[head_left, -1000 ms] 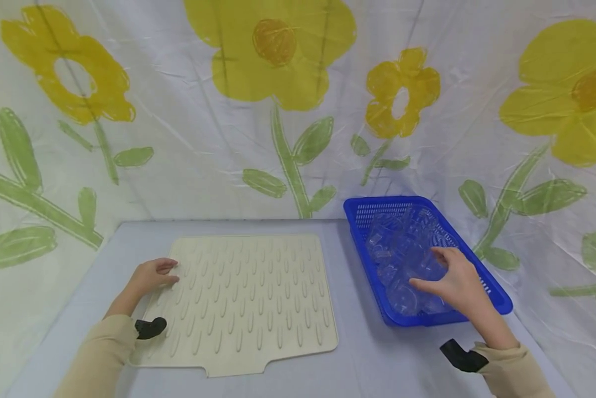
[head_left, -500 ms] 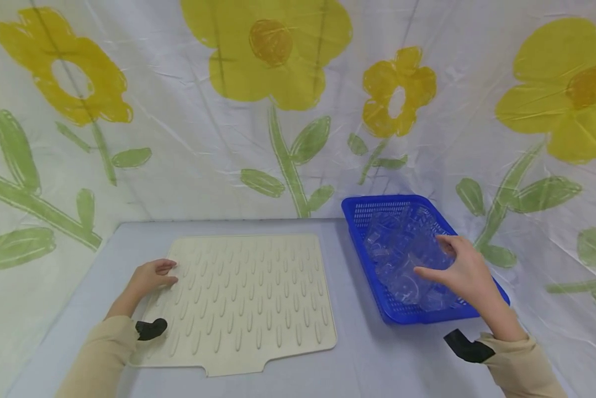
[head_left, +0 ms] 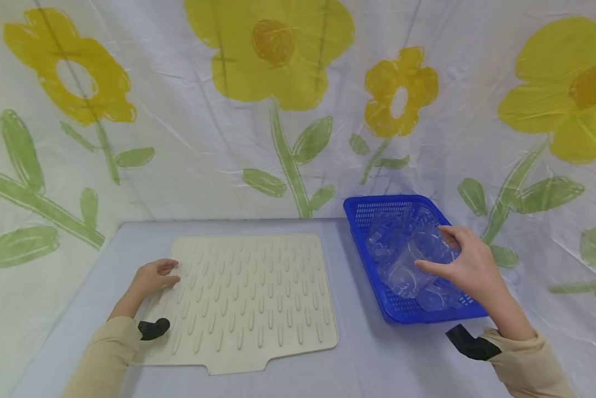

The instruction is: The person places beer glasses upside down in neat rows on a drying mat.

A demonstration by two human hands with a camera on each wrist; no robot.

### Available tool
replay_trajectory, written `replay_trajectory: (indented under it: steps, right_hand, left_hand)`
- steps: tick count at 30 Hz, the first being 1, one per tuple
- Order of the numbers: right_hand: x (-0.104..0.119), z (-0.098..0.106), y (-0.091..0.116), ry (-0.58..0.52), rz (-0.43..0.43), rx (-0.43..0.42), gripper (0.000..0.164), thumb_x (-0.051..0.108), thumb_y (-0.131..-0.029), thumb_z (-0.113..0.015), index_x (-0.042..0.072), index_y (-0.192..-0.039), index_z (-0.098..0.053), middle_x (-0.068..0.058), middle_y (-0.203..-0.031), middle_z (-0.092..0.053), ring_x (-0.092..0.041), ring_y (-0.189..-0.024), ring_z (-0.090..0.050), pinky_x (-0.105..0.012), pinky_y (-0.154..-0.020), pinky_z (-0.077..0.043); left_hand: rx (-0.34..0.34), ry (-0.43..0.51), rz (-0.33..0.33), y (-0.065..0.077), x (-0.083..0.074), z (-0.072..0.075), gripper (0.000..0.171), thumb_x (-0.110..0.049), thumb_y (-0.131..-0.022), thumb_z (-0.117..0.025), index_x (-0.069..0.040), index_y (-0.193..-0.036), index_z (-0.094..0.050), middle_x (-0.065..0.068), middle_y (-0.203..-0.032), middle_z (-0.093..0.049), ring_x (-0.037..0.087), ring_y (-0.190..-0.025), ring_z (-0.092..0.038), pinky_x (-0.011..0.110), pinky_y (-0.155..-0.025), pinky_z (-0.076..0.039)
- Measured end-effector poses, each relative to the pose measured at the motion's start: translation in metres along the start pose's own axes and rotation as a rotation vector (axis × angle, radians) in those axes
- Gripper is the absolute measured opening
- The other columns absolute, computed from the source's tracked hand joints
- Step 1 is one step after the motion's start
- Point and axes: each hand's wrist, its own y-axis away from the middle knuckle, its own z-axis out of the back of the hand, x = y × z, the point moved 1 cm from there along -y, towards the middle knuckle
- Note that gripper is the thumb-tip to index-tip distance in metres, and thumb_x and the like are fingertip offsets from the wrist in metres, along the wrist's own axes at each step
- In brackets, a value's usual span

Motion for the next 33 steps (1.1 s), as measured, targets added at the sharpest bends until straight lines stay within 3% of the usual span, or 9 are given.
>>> replay_trajectory:
  steps: [10, 17, 33]
  right_hand:
    - [0.02, 0.003, -0.007, -0.015, 0.057, 0.005, 0.085, 0.041, -0.065, -0.078, -0.008, -0.125, -0.043, -0.023, -0.113, -0.047, -0.038, -0.099, -0.045, -0.056, -0.076, -0.038]
    - [0.037, -0.002, -0.015, -0.019, 0.159, -0.005, 0.081, 0.036, -0.063, -0.08, -0.008, -0.122, -0.046, -0.021, -0.112, -0.048, -0.036, -0.096, -0.048, -0.053, -0.075, -0.04]
    - [0.08, -0.042, -0.033, -0.133, 0.281, 0.081, 0.078, 0.032, -0.061, -0.082, -0.006, -0.12, -0.049, -0.017, -0.113, -0.047, -0.033, -0.101, -0.048, -0.048, -0.081, -0.042]
  left_hand:
    - [0.005, 0.005, 0.01, 0.0, -0.001, 0.001, 0.047, -0.015, -0.081, -0.066, 0.013, -0.116, -0.05, 0.03, -0.116, -0.05, 0.041, -0.106, -0.047, 0.047, -0.086, -0.04]
    - [-0.002, 0.006, 0.007, 0.0, 0.0, 0.0, 0.047, -0.015, -0.081, -0.066, 0.013, -0.116, -0.05, 0.03, -0.115, -0.05, 0.041, -0.106, -0.048, 0.047, -0.086, -0.04]
    - [-0.024, 0.029, -0.003, 0.0, 0.002, 0.0, 0.047, -0.016, -0.08, -0.068, 0.012, -0.114, -0.052, 0.029, -0.115, -0.051, 0.04, -0.106, -0.049, 0.045, -0.085, -0.041]
